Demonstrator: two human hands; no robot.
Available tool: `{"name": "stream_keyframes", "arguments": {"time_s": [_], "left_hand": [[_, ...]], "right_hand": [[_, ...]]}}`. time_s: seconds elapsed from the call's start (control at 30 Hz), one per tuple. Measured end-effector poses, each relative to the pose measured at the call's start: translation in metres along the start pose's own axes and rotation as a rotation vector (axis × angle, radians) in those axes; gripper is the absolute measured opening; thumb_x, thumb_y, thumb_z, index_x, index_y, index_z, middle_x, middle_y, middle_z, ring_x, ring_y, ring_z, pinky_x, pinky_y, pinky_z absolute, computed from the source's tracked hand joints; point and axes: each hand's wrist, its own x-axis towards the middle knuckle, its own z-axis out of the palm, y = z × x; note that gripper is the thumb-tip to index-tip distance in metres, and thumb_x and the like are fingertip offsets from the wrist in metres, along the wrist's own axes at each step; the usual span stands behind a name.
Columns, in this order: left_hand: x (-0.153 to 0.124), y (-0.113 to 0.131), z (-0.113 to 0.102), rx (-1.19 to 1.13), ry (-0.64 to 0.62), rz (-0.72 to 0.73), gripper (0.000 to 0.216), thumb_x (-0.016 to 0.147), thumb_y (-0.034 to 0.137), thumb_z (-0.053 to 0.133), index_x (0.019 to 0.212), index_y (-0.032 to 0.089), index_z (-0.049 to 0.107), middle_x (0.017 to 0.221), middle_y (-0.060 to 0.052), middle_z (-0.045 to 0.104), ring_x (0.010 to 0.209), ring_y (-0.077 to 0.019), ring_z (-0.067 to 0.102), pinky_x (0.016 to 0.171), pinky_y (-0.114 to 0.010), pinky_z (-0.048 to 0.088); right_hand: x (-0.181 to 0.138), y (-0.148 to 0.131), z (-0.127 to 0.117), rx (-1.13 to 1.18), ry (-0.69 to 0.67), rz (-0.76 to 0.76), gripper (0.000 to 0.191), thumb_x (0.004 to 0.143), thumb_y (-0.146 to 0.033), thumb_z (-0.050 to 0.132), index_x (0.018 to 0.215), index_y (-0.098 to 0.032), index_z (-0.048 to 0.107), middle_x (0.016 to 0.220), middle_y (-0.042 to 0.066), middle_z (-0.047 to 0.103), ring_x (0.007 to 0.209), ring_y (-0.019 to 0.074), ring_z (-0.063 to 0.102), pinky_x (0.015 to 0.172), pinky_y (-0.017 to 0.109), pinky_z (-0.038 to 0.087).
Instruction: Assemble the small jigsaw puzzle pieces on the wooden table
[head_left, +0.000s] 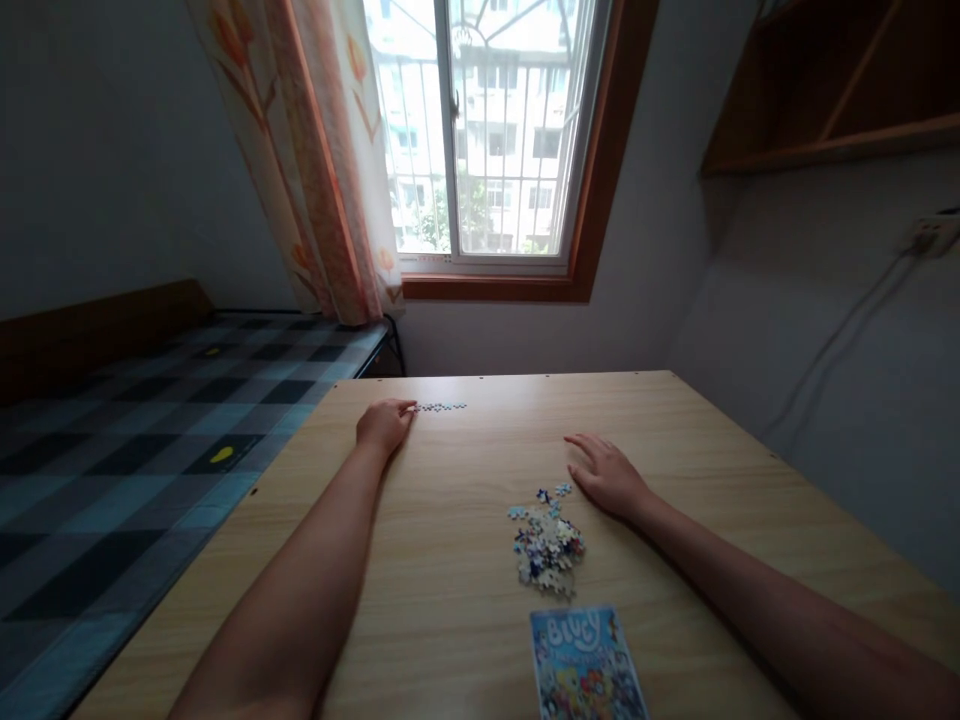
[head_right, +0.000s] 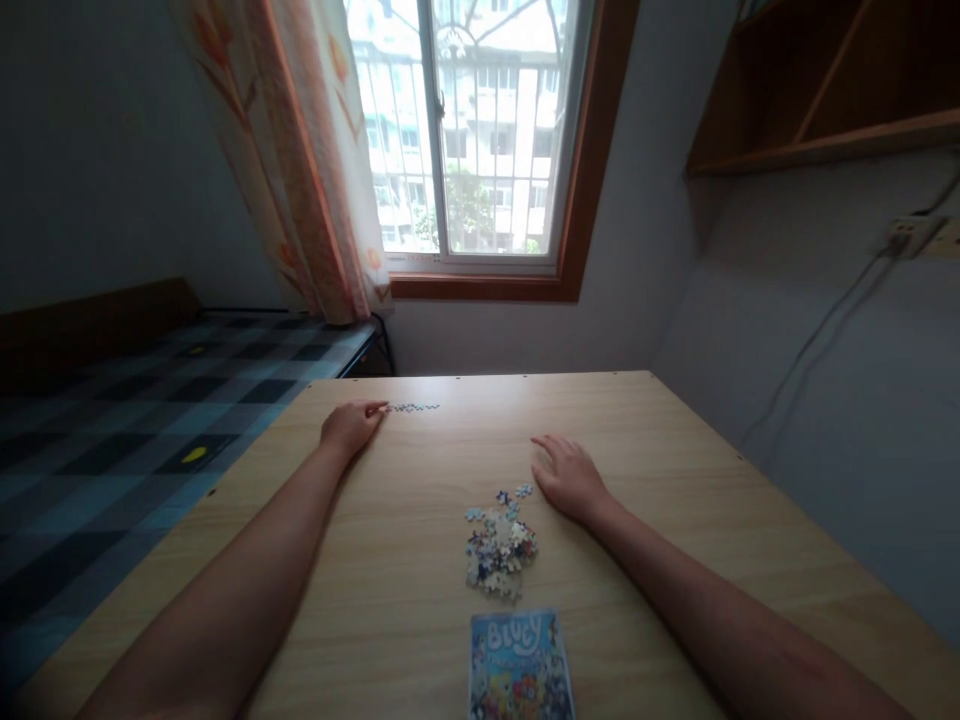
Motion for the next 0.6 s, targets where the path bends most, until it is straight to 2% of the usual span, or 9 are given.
{"name": "stream_keyframes", "arguments": {"time_s": [0.13,0.23,0.3,0.4,0.5,0.6], "left_hand": [[0.000,-0.001,-0.004,-0.078,0.065,-0.066,0.038,0.088,0.040,0.053,0.114,0.023,0.075,0.096,-0.006,0.078,0.087,-0.0221,0.070,0.073,-0.027,0.050],[0.000,0.006,-0.006,-0.051,0.121,0.005,0.039,0.091,0.045,0.047,0.097,0.020,0.076,0.089,-0.007,0.076,0.082,-0.0226,0.069,0.070,-0.028,0.046],[-0.002,0.015,-0.007,-0.010,0.100,0.089,0.045,0.092,0.049,0.042,0.086,0.020,0.075,0.084,-0.008,0.075,0.079,-0.0226,0.067,0.069,-0.029,0.043],[-0.005,0.036,-0.010,0.016,0.028,0.224,0.053,0.093,0.054,0.036,0.072,0.020,0.070,0.072,-0.008,0.070,0.069,-0.0199,0.062,0.065,-0.029,0.037],[-0.011,0.062,-0.018,-0.052,-0.072,0.329,0.056,0.092,0.057,0.035,0.062,0.019,0.063,0.059,-0.003,0.059,0.059,-0.0154,0.050,0.060,-0.029,0.031],[-0.020,0.094,-0.029,-0.154,-0.371,0.425,0.055,0.088,0.061,0.042,0.054,0.018,0.052,0.051,0.001,0.045,0.053,-0.0121,0.039,0.056,-0.029,0.027]], "right_hand": [[0.006,-0.003,0.005,-0.083,-0.009,0.100,0.051,0.091,-0.036,0.054,0.138,-0.019,0.056,0.143,0.014,0.056,0.136,0.0310,0.047,0.114,0.050,0.032],[0.005,-0.005,0.003,-0.061,-0.011,0.085,0.052,0.092,-0.039,0.054,0.140,-0.019,0.054,0.145,0.014,0.054,0.138,0.0319,0.044,0.116,0.052,0.030],[0.002,-0.007,0.000,-0.011,-0.003,0.021,0.052,0.091,-0.039,0.055,0.140,-0.019,0.055,0.145,0.014,0.054,0.139,0.0318,0.042,0.116,0.053,0.030],[-0.003,-0.011,-0.007,0.075,0.027,-0.136,0.044,0.088,-0.031,0.058,0.131,-0.020,0.063,0.143,0.014,0.056,0.141,0.0312,0.040,0.116,0.053,0.031],[-0.006,-0.017,-0.013,0.119,0.059,-0.281,0.030,0.084,-0.017,0.057,0.108,-0.023,0.073,0.138,0.010,0.059,0.142,0.0299,0.038,0.116,0.054,0.030],[-0.009,-0.021,-0.018,0.148,0.051,-0.369,0.028,0.080,-0.009,0.055,0.092,-0.025,0.075,0.135,0.007,0.061,0.142,0.0286,0.038,0.116,0.055,0.028]]}}
